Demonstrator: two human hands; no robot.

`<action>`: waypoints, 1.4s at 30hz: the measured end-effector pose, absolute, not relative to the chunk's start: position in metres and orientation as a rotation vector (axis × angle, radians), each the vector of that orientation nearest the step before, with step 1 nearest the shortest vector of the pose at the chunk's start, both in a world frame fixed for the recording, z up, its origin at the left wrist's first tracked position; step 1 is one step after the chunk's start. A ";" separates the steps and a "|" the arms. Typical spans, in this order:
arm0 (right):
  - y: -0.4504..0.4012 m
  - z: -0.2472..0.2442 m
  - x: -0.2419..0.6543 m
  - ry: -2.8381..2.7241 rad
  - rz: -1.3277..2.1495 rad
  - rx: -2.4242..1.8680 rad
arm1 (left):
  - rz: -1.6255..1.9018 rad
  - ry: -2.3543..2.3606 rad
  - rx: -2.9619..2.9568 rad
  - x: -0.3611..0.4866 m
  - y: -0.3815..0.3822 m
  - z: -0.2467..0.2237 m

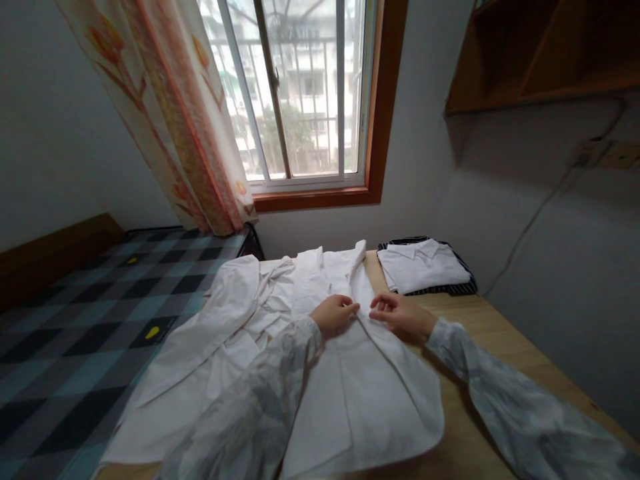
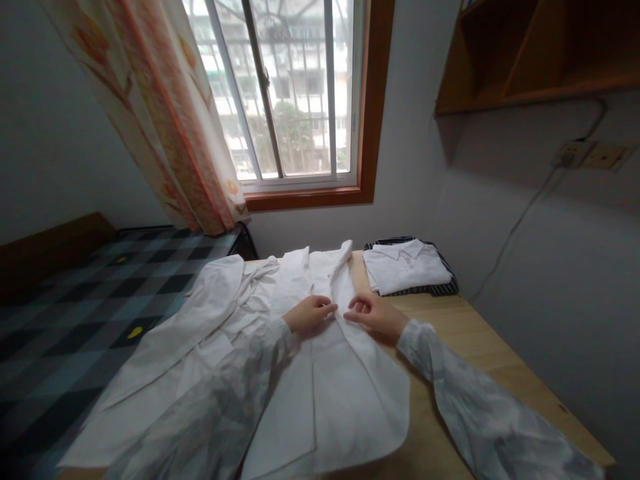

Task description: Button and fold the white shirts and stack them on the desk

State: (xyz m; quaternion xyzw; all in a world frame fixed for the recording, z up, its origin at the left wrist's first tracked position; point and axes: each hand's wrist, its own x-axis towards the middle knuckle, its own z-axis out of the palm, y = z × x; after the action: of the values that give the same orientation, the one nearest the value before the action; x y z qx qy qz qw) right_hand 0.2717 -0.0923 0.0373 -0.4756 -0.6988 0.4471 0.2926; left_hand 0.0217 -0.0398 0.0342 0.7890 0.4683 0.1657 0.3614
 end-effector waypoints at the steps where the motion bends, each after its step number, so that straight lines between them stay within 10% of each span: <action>1: -0.097 0.037 0.275 -1.910 1.083 -1.341 | 0.431 1.127 2.039 0.025 -0.038 0.032; 15: -0.101 0.035 0.296 -1.743 1.289 -1.178 | 0.398 0.526 2.827 0.023 -0.053 0.026; 26: -0.124 0.034 0.242 -1.927 1.407 -1.037 | 0.634 1.062 1.585 0.038 -0.040 0.029; 42: -0.155 0.063 0.238 -2.430 1.299 -0.923 | 0.599 1.249 1.477 0.018 -0.030 0.033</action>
State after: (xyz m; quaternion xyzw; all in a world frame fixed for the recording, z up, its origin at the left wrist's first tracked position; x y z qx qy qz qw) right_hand 0.2383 -0.1554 0.0631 -0.3153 -0.8305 0.4438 0.1176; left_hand 0.0176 -0.0301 0.0327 0.6187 0.5231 0.2507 0.5298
